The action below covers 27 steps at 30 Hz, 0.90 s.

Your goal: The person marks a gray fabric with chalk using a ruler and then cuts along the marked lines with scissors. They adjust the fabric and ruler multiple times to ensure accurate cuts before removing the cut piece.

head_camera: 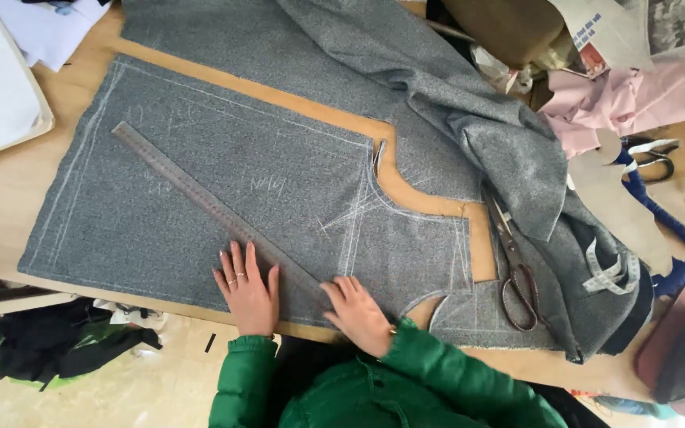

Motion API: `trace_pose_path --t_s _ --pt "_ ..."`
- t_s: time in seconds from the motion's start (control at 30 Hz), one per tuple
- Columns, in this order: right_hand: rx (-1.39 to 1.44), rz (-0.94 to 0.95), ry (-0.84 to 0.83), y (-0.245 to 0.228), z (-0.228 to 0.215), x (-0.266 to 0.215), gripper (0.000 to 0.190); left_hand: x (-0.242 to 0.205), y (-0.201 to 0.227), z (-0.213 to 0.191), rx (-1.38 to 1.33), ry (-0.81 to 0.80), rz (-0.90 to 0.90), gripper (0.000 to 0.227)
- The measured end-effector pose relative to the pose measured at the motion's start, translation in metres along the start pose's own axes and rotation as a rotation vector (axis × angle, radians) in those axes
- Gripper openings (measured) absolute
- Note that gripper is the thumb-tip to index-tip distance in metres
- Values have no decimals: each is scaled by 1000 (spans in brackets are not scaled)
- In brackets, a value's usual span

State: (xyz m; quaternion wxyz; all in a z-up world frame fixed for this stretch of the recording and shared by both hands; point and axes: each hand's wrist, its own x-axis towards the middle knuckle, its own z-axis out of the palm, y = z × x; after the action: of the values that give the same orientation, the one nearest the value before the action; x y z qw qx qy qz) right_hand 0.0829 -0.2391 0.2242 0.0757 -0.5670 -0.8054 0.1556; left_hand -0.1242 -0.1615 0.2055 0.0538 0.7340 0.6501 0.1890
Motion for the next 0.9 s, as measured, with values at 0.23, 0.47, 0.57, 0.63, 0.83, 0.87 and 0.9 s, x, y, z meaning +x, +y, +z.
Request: trace_pose_path --t_s 0.23,0.47,0.57,0.63,0.83,0.87,0.9 --pt "-265 126 99 39 -11 6 58 -2 -1 7 47 -14 -57 77" --pt "-560 13 695 253 -131 10 7 2 14 12 10 -108 -46 77" --pt "-559 93 673 344 -151 12 17 24 51 15 -4 -162 73 76" --pt "-602 91 668 368 -159 17 20 38 71 23 -72 -195 110 75" --pt "-425 4 694 287 -124 63 30 66 89 73 -232 -95 324 83" --pt "-147 -27 518 266 -109 69 31 69 90 74 -283 -111 319 82" --pt "125 -55 331 244 -92 74 34 70 90 75 -335 -129 315 80"
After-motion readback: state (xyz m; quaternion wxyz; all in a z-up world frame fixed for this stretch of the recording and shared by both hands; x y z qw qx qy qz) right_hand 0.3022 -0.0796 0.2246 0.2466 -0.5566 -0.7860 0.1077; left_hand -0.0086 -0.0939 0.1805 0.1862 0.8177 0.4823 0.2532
